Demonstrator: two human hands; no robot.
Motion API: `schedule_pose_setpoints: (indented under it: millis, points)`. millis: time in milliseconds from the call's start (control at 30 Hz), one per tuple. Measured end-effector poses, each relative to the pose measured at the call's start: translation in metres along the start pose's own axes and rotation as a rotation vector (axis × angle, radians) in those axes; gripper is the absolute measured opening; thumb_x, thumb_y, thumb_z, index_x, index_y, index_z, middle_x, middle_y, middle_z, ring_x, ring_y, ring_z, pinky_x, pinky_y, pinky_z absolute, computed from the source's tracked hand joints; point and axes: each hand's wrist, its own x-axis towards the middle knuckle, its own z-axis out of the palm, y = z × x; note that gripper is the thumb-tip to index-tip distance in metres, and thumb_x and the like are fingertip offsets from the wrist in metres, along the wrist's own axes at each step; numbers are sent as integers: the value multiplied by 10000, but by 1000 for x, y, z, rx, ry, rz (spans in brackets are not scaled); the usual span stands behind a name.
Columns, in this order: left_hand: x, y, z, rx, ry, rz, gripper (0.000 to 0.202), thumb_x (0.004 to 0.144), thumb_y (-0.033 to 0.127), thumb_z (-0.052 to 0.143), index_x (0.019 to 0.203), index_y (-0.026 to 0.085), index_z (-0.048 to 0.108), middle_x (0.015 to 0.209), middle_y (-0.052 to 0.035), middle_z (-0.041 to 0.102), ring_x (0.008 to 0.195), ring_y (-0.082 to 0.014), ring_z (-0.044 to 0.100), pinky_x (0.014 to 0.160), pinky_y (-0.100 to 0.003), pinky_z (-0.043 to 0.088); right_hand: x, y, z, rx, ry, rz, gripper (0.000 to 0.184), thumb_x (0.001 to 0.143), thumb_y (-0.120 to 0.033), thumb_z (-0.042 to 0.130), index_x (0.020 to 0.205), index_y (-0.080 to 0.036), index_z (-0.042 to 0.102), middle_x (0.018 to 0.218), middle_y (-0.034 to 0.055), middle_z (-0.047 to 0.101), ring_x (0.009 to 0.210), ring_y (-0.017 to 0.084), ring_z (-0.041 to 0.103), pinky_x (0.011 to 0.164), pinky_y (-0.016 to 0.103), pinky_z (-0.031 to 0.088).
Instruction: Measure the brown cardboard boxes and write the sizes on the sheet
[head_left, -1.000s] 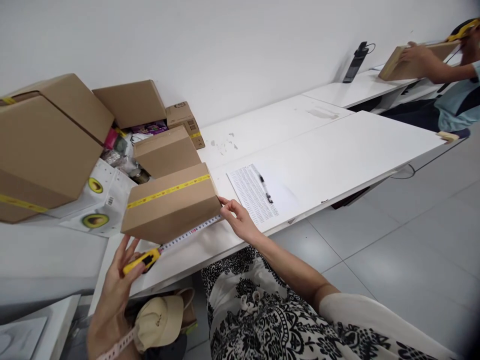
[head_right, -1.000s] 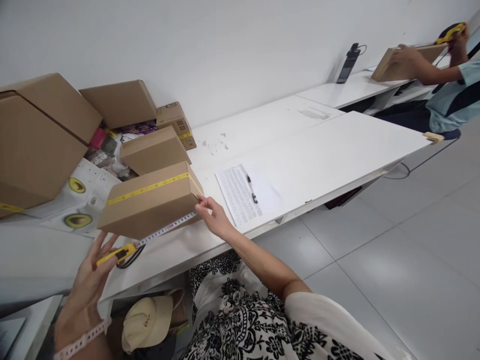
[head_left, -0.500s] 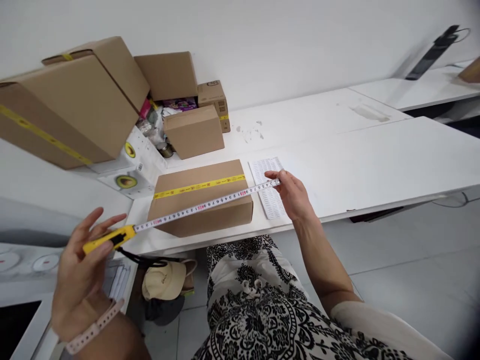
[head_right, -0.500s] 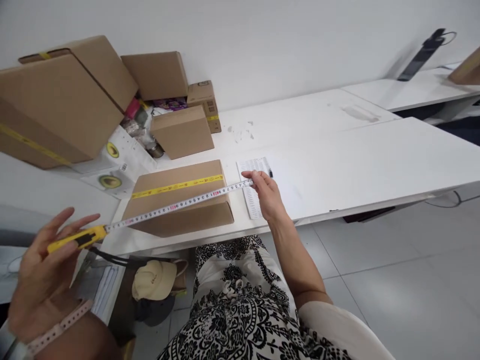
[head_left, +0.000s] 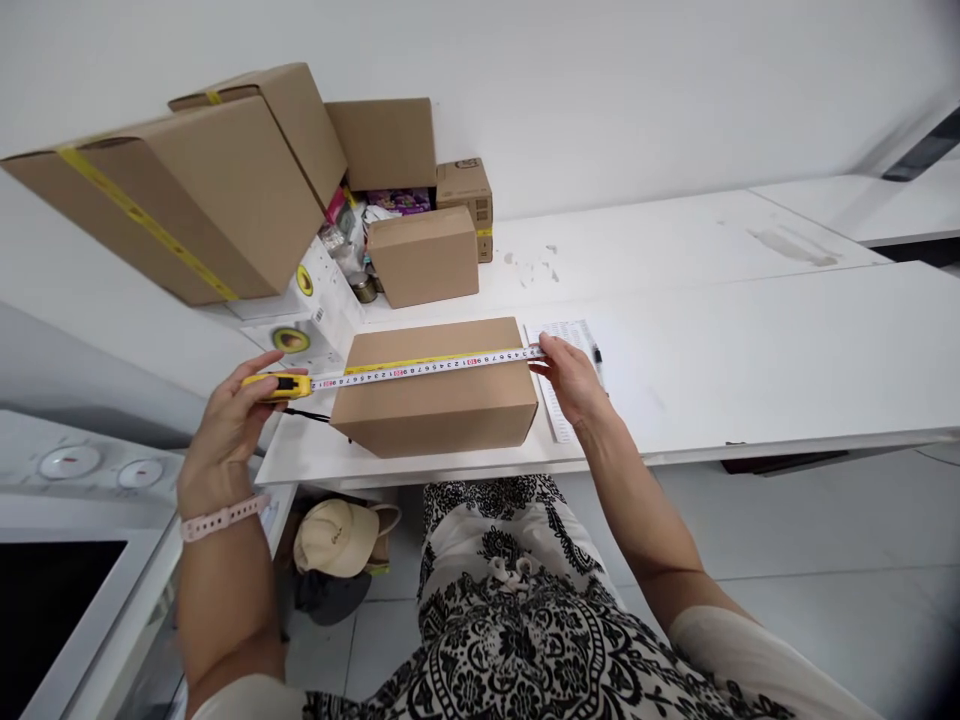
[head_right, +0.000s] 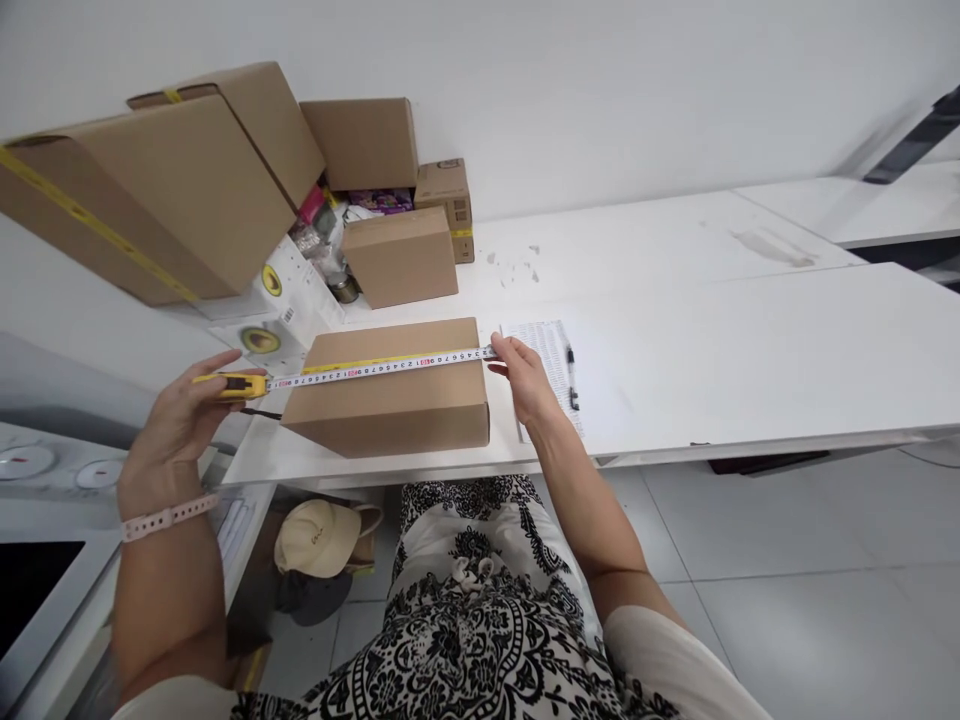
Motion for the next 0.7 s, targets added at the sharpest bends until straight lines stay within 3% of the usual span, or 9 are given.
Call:
schedule_pose_setpoints:
  millis: [167,367,467,567,633,700]
  points:
    - [15,0,3,31,-67,-11,686,709,344,825,1314,92,622,899,-36,767,772,-144,656,609,-203,439,2,5,2,22,31,47,395,770,-546,729,647,-229,529,692,13,529,675,155,500,742,357,460]
    - [12,8,22,85,-100,-4,568,669,379,825,1161,116,719,850,-35,720,711,-134,608,571,-201,424,-1,0,10,-43,7,12,477,778,-588,713,600,-232,450,626,-8,447,601,140,419,654,341,427]
    - [-16,19,19,235,-160,25,505,683,428,814,1105,156,757,917,-59,728,796,-191,639,636,-230,481,-22,-15,4,-135,14,-108,463,836,-604,646,613,-244,460,634,7,458,650,173,464,682,362,446]
    - [-61,16,6,372,-254,20,660,644,381,859,1270,239,702,1113,-69,720,1011,-262,663,813,-265,527,-59,-21,-17,-242,-25,-229,352,881,-549,633,694,-265,539,767,39,582,754,210,548,735,396,476]
    - [-86,-2,-2,396,-335,-25,849,595,334,890,1394,271,610,1116,-64,699,994,-260,676,844,-278,534,-82,-10,-35,-304,-127,-243,283,892,-513,638,746,-278,581,1001,78,667,926,250,609,814,432,500]
    - [-99,-29,-7,392,-380,-86,929,621,342,870,1477,257,519,1106,-73,679,973,-250,681,838,-296,542,-96,12,-49,-344,-174,-221,269,903,-509,622,767,-279,593,1258,97,646,1172,294,585,968,481,481]
